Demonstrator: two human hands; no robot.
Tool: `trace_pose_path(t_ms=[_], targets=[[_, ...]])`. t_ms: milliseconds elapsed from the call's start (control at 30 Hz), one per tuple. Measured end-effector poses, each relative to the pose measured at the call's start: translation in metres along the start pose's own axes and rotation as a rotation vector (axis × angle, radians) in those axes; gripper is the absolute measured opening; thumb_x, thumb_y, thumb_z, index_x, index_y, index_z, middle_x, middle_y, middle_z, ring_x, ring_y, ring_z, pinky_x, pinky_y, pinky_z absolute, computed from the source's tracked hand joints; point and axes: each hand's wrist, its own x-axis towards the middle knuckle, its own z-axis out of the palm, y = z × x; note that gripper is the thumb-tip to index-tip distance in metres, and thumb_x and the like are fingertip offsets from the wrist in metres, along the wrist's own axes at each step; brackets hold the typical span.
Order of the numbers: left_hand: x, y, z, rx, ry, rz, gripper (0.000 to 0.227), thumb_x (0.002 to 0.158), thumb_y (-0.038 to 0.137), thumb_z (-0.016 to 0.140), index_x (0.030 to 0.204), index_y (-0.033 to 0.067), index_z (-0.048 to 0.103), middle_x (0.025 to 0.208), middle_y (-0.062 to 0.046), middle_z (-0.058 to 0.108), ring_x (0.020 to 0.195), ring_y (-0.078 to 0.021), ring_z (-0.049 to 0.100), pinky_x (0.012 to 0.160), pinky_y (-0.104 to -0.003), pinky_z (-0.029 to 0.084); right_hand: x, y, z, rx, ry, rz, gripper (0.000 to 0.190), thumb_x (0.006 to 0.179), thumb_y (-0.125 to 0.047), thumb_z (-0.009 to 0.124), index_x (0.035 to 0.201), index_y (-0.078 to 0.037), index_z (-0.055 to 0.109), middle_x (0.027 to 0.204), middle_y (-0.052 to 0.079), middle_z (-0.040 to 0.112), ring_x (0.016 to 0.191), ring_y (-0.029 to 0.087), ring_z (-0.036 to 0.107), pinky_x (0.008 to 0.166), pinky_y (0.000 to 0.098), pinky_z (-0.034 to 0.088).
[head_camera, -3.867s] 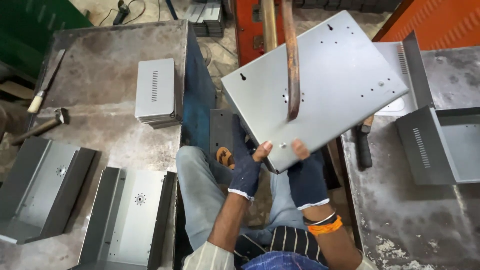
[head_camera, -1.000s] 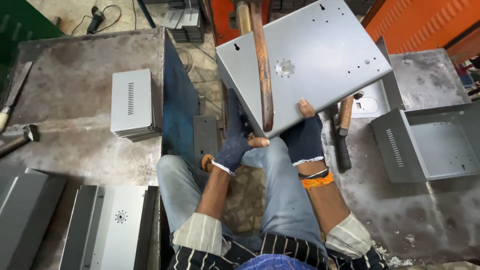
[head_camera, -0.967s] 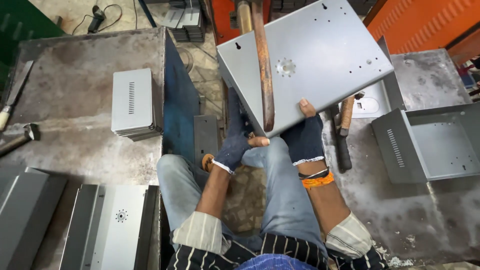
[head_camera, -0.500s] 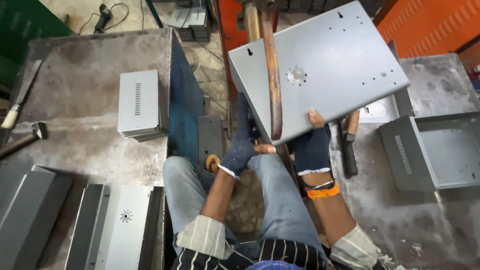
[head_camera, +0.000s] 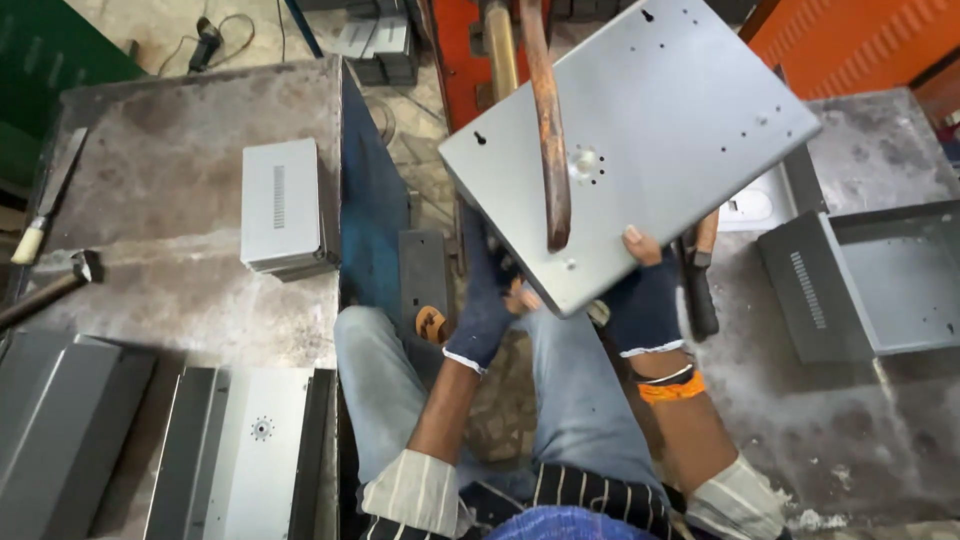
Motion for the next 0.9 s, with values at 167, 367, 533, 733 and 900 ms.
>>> trace_pose_path(t_ms=[167,367,533,733,900], targets=[[-0.002,0.041,-0.025,0.161,0.304,-0.365,0.081,0.107,0.032,0.056,0.177,0.0145,0.020,0.147,-0.032,0.052,0.093,-0.0551,0.029,0.081,-0.044,0.040,-0.017,-0.032,-0.013,-0.209,-0.007,-0.067,0.076,0.082,-0.023,0.063,0.152,-0.016,0.034,0.129,0.011,0.059,0.117,0.028,0.060,0.096,0.0418,0.055],[0.001,0.067,-0.018,0.286,-0.020,0.022,0.064,0.112,0.047,0.046,0.160,0.0040,0.041,0.170,-0.013,0.036,0.160,-0.0276,0.031,0.131,-0.040,0.024,0.018,-0.044,-0.062,-0.223,-0.116,-0.007,0.081,0.081,-0.032,0.063,0.153,-0.007,0.035,0.132,0.018,0.059,0.116,0.031,0.064,0.094,0.0428,0.057],[0.016,0.068,-0.001,0.291,0.006,0.034,0.060,0.112,0.048,0.047,0.150,0.0019,0.052,0.169,-0.015,0.038,0.160,-0.0299,0.031,0.131,-0.043,0.025,0.055,-0.063,-0.070,-0.182,-0.159,0.097,0.073,0.085,-0.035,0.063,0.144,0.004,0.049,0.126,0.021,0.065,0.109,0.031,0.069,0.092,0.0406,0.058],[0.020,0.039,0.011,0.229,0.094,0.110,0.056,0.111,0.048,0.049,0.137,-0.0002,0.063,0.165,-0.019,0.042,0.159,-0.0317,0.035,0.130,-0.044,0.029,0.095,-0.062,-0.122,-0.238,-0.125,0.074,0.046,0.092,-0.034,0.064,0.120,0.002,0.061,0.108,0.016,0.070,0.093,0.028,0.071,0.082,0.0380,0.060],[0.015,0.037,0.020,0.188,0.206,0.160,0.053,0.111,0.045,0.053,0.132,-0.0017,0.066,0.162,-0.020,0.047,0.157,-0.0313,0.039,0.130,-0.045,0.030,0.093,-0.062,-0.115,-0.278,-0.109,0.024,0.033,0.097,-0.031,0.065,0.109,-0.001,0.061,0.102,0.013,0.069,0.089,0.026,0.071,0.081,0.0371,0.059]])
